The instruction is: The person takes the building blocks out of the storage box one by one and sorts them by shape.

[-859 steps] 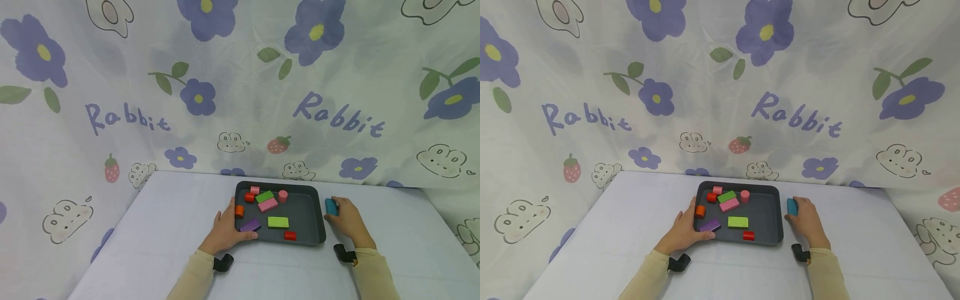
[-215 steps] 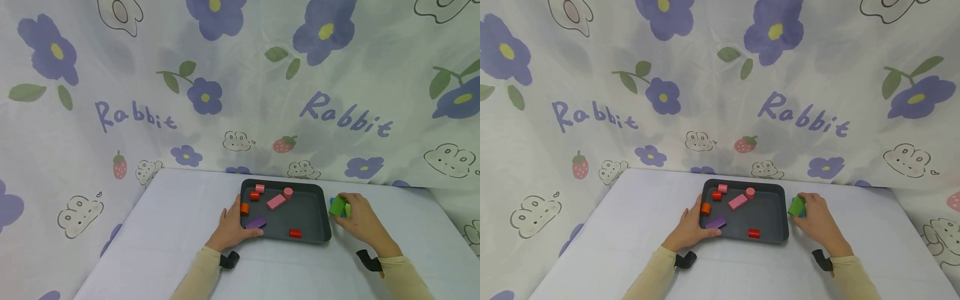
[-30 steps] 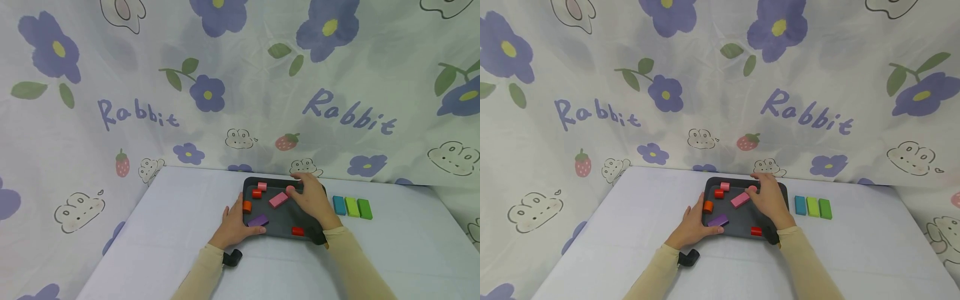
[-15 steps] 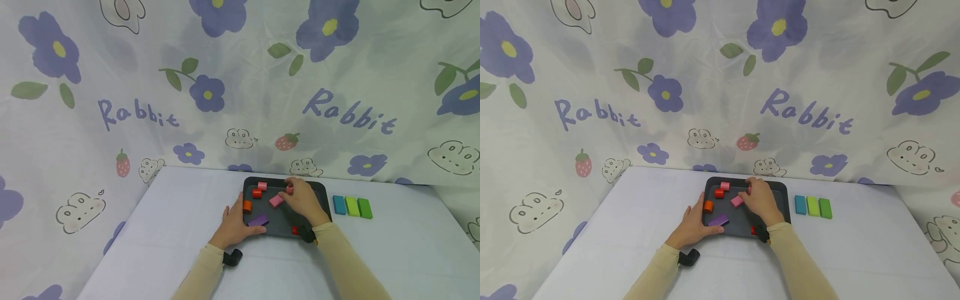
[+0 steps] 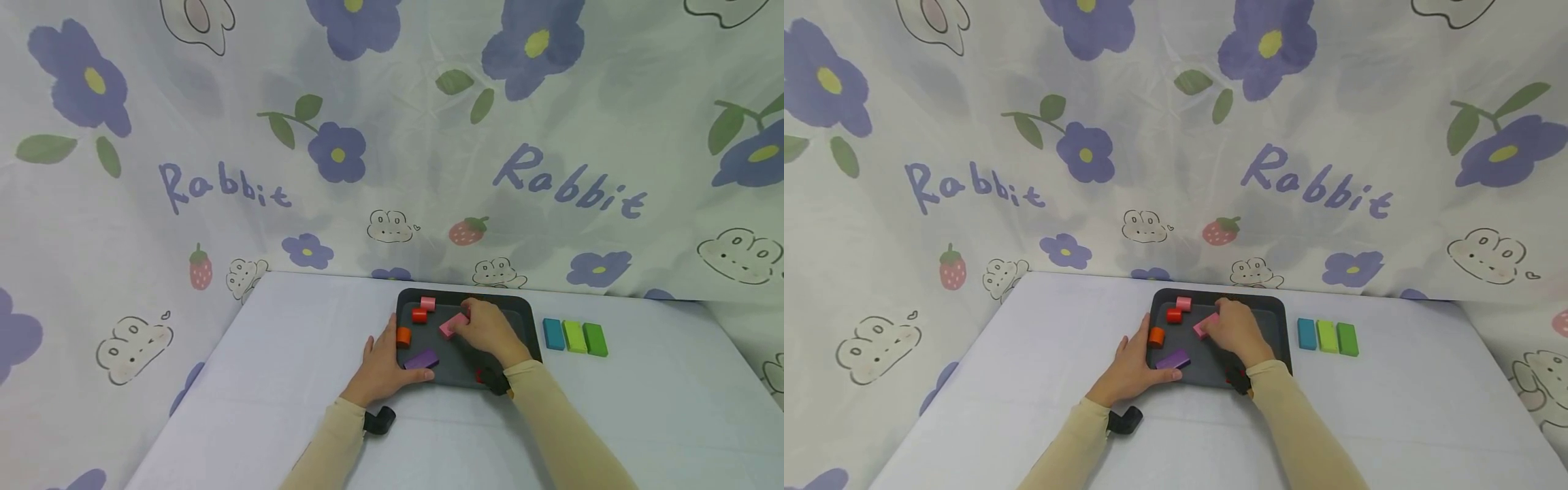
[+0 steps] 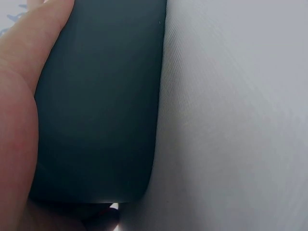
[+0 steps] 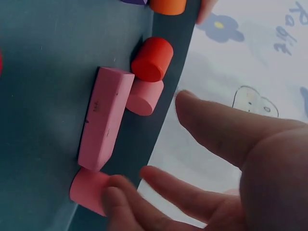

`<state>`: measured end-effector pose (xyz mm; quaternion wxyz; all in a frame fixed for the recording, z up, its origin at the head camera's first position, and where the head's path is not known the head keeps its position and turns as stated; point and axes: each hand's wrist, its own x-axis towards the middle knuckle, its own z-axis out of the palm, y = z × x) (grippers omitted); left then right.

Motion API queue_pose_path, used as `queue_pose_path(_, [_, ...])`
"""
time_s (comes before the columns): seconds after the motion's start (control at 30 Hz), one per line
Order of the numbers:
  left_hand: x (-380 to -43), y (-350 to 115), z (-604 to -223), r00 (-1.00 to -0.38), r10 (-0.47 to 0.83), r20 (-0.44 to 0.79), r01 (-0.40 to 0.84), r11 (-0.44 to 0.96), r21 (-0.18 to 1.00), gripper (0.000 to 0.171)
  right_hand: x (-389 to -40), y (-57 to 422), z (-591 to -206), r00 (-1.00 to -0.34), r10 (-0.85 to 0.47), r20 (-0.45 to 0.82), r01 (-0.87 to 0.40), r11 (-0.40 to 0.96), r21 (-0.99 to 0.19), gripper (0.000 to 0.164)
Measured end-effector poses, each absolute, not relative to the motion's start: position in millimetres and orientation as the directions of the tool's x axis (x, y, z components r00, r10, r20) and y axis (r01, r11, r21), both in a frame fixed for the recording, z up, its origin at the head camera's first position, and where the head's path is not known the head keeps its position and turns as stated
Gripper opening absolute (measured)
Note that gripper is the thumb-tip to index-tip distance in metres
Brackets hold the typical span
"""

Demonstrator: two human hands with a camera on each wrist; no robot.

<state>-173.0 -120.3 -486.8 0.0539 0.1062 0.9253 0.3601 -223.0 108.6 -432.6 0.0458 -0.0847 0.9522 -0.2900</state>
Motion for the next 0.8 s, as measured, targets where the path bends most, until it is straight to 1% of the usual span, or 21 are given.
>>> queue_pose_path(0.17, [-173, -121, -488, -0.972, 0.234, -0.027, 0.155, 0.719, 0.678, 0.130, -224, 105, -435, -0.976, -0.209, -0.060, -0.150, 0.848, -0.508, 0.057])
queue_pose_path(0.37, [-173, -121, -487, -0.972, 0.235, -0.027, 0.155, 0.717, 0.680, 0.130, -226, 99, -434, -0.970, -0.229, -0.081, -0.170, 0.878, -0.448, 0.066])
queue_pose_path(0.47, [-173, -121, -487, -0.972, 0.234, -0.025, 0.155, 0.717, 0.680, 0.129, -229, 97, -434, -0.964, -0.240, -0.114, -0.173, 0.894, -0.414, 0.063])
queue_pose_path(0.63, [-172, -121, -486, -0.971, 0.236, -0.023, 0.158, 0.716, 0.680, 0.129, -234, 94, -435, -0.960, -0.233, -0.157, -0.161, 0.914, -0.373, 0.052])
queue_pose_path(0.8, [-172, -120, -486, -0.971, 0.237, -0.019, 0.161, 0.711, 0.685, 0.130, -237, 91, -435, -0.958, -0.235, -0.164, -0.169, 0.926, -0.339, 0.051])
